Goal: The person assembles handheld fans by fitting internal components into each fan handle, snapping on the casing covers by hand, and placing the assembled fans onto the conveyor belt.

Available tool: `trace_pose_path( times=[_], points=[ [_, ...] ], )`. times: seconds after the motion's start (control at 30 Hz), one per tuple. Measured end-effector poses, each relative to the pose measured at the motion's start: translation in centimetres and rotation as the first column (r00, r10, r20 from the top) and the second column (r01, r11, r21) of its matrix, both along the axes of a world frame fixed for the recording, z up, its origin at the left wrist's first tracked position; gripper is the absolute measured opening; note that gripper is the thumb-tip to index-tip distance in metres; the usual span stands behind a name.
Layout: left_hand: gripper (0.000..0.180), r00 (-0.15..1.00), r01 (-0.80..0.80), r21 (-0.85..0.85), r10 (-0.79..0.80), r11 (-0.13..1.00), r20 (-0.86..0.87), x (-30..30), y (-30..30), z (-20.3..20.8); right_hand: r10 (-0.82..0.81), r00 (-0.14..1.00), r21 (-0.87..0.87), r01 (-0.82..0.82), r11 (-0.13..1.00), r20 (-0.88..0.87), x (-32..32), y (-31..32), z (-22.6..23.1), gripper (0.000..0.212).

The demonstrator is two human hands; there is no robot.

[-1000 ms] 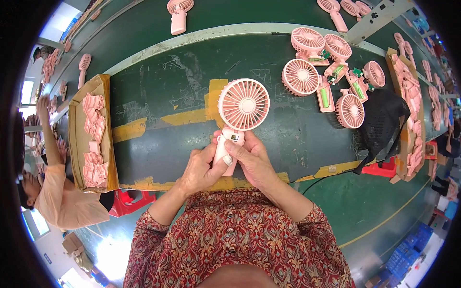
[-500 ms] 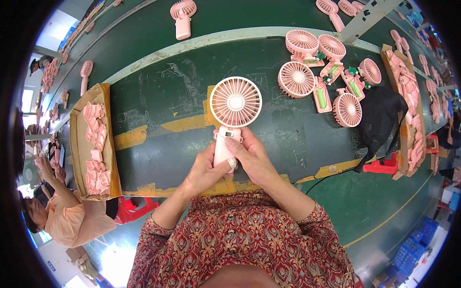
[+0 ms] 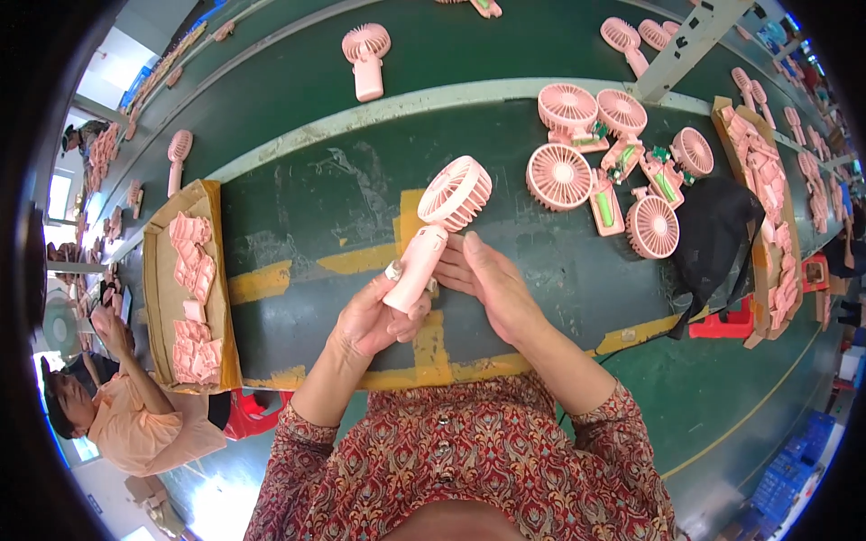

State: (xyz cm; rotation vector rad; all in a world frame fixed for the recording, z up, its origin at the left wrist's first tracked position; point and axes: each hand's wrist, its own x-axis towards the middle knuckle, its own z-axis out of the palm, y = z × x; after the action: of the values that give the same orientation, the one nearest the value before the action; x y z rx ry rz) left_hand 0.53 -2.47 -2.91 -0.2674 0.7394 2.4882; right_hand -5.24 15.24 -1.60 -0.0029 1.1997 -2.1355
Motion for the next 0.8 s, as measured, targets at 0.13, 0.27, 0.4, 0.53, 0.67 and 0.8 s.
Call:
trace_pose_path(
  times=[0.13,0.27,0.4,0.53,0.67,0.8],
  points=[
    [0.042,0.998,-0.065,0.001,0.065,0.998,-0.009,-1.9,-2.4,2.0,0.120,0.973,0.219,-0.075,0.973,-0.197,-3.3,2.0,1.9,0.047],
    [0.041,0.941,-0.296,-0.471,0.168,0.831,-0.294,-6.5,-7.2,3.9,0.205,0.833,0.488,0.087,0.868,-0.514,-10.4,3.9,2.4,0.036],
    [0.030,0.843,-0.515,-0.850,0.116,-0.109,-0.525,-12.7,-14.7,4.7,0.313,0.578,0.619,0.463,0.634,-0.753,-21.5,3.4,0.8,0.037],
    [0.040,0.822,-0.327,-0.554,0.059,-0.766,-0.567,-19.3,-19.3,2.2,0.399,0.545,0.668,0.678,0.307,-0.737,-32.6,1.8,-1.5,0.039],
    [0.048,0.851,-0.296,-0.383,-0.059,-0.875,-0.522,-24.1,-20.5,-2.9,0.462,0.615,0.705,0.708,0.032,-0.639,-40.2,2.2,-3.3,0.048],
    [0.066,0.862,-0.329,-0.486,-0.048,-0.810,-0.505,-24.6,-20.7,-5.7,0.439,0.638,0.691,0.721,-0.054,-0.632,-46.1,1.3,-5.0,0.065]
  ],
)
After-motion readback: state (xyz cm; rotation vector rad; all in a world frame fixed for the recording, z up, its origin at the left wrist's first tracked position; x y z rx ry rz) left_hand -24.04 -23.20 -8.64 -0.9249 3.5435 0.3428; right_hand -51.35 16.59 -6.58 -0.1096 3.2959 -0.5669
